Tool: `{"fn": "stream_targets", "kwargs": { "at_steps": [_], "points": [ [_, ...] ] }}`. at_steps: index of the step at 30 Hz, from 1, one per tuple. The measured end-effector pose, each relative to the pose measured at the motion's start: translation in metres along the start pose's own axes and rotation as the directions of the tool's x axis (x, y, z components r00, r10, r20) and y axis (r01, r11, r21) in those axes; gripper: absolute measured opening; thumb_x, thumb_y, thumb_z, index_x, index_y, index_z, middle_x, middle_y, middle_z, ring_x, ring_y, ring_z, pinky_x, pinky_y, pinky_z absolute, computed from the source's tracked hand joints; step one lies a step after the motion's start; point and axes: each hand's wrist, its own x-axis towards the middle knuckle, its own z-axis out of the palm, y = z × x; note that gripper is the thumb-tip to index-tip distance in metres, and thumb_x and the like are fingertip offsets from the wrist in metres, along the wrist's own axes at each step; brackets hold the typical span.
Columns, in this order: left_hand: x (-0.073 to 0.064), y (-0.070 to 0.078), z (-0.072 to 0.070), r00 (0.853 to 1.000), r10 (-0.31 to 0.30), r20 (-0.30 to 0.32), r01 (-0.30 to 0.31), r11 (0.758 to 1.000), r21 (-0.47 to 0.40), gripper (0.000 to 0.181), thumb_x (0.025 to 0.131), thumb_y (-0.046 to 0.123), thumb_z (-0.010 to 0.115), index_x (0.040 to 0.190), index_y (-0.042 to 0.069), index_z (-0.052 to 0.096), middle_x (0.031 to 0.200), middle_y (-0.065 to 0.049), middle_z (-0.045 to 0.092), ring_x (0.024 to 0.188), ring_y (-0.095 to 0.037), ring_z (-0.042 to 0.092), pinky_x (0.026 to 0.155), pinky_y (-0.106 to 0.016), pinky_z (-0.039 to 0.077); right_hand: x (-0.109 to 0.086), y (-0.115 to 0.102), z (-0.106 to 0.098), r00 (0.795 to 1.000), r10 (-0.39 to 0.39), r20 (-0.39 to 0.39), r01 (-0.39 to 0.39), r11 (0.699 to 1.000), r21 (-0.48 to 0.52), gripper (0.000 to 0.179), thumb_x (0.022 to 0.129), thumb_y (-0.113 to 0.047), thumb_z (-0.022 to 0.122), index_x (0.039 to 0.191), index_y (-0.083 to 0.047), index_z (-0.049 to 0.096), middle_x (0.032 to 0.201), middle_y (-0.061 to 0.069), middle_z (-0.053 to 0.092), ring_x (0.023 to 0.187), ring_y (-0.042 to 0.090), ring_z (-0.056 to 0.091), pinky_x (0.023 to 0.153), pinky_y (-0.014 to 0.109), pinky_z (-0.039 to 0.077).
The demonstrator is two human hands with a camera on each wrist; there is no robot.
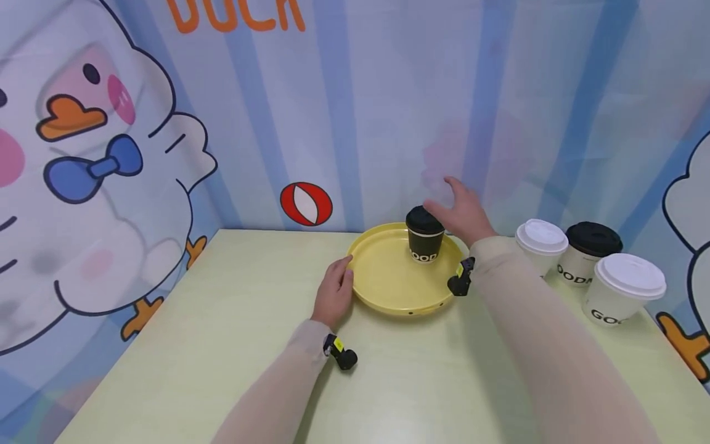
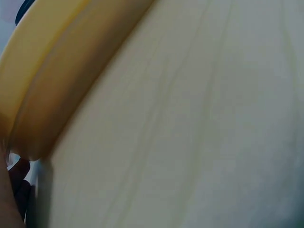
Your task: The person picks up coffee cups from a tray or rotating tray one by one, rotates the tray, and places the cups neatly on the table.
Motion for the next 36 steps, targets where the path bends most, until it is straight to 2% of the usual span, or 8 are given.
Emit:
{"fn": "stream_targets", "kwargs": {
  "at_steps": [6, 10, 14, 20, 29, 36],
  "points": [
    [0.000, -0.001, 0.003, 1.000, 0.003, -0.019, -0.003, 1.000, 0.010, 0.046, 0.108, 0.034, 0.040, 0.149, 0.018, 0.051, 0.151, -0.008, 0.048, 0.139, -0.026, 0.046, 0.116, -0.043, 0.037, 0.005, 0.009, 0.019, 0.999, -0.041, 0.018, 0.041, 0.999, -0.024, 0.097, 0.093, -0.054, 0.066, 0.163, -0.014, 0.013, 0.167, 0.018, 0.013, 0.151, 0.046, 0.011, 0.116, 0.069, 0.019],
    [0.001, 0.000, 0.003, 1.000, -0.003, -0.019, 0.003, 1.000, 0.018, 0.045, 0.108, 0.033, 0.040, 0.149, 0.019, 0.052, 0.151, -0.007, 0.049, 0.138, -0.026, 0.048, 0.115, -0.043, 0.038, 0.005, 0.018, 0.034, 0.998, -0.049, 0.047, 0.051, 0.997, -0.057, 0.098, 0.091, -0.049, 0.070, 0.163, -0.012, 0.014, 0.163, 0.026, 0.020, 0.147, 0.050, 0.019, 0.113, 0.069, 0.025],
    [0.000, 0.002, 0.002, 0.999, -0.026, -0.020, 0.026, 1.000, 0.017, 0.044, 0.108, 0.032, 0.041, 0.148, 0.018, 0.053, 0.150, -0.007, 0.049, 0.138, -0.025, 0.048, 0.115, -0.043, 0.038, 0.004, 0.025, 0.046, 0.998, -0.054, 0.042, 0.057, 0.995, -0.078, 0.090, 0.091, -0.043, 0.072, 0.160, -0.013, 0.024, 0.152, 0.034, 0.031, 0.139, 0.053, 0.031, 0.108, 0.069, 0.033],
    [0.001, 0.001, 0.002, 0.999, -0.026, -0.030, 0.027, 0.999, 0.018, 0.043, 0.108, 0.032, 0.041, 0.147, 0.019, 0.054, 0.150, -0.006, 0.050, 0.137, -0.024, 0.049, 0.114, -0.042, 0.039, 0.002, 0.028, 0.053, 0.998, -0.050, 0.024, 0.052, 0.995, -0.083, 0.077, 0.093, -0.040, 0.071, 0.155, -0.013, 0.035, 0.147, 0.034, 0.033, 0.131, 0.052, 0.040, 0.105, 0.068, 0.037],
    [0.004, 0.006, 0.000, 0.998, -0.051, -0.029, 0.051, 0.998, 0.024, 0.042, 0.107, 0.031, 0.043, 0.146, 0.020, 0.055, 0.150, -0.004, 0.050, 0.137, -0.022, 0.049, 0.114, -0.039, 0.039, -0.001, 0.018, 0.042, 0.999, -0.038, 0.016, 0.039, 0.996, -0.081, 0.076, 0.094, -0.039, 0.070, 0.155, -0.012, 0.033, 0.148, 0.034, 0.031, 0.133, 0.051, 0.038, 0.106, 0.067, 0.036],
    [0.003, 0.004, 0.002, 0.997, -0.067, -0.030, 0.068, 0.997, 0.025, 0.042, 0.107, 0.032, 0.043, 0.145, 0.020, 0.056, 0.149, -0.005, 0.050, 0.137, -0.022, 0.049, 0.114, -0.039, 0.039, -0.003, 0.000, 0.007, 1.000, -0.024, 0.006, 0.024, 0.994, -0.109, 0.082, 0.093, -0.044, 0.070, 0.156, -0.013, 0.030, 0.146, 0.033, 0.032, 0.131, 0.052, 0.039, 0.104, 0.068, 0.038]
  ]
}}
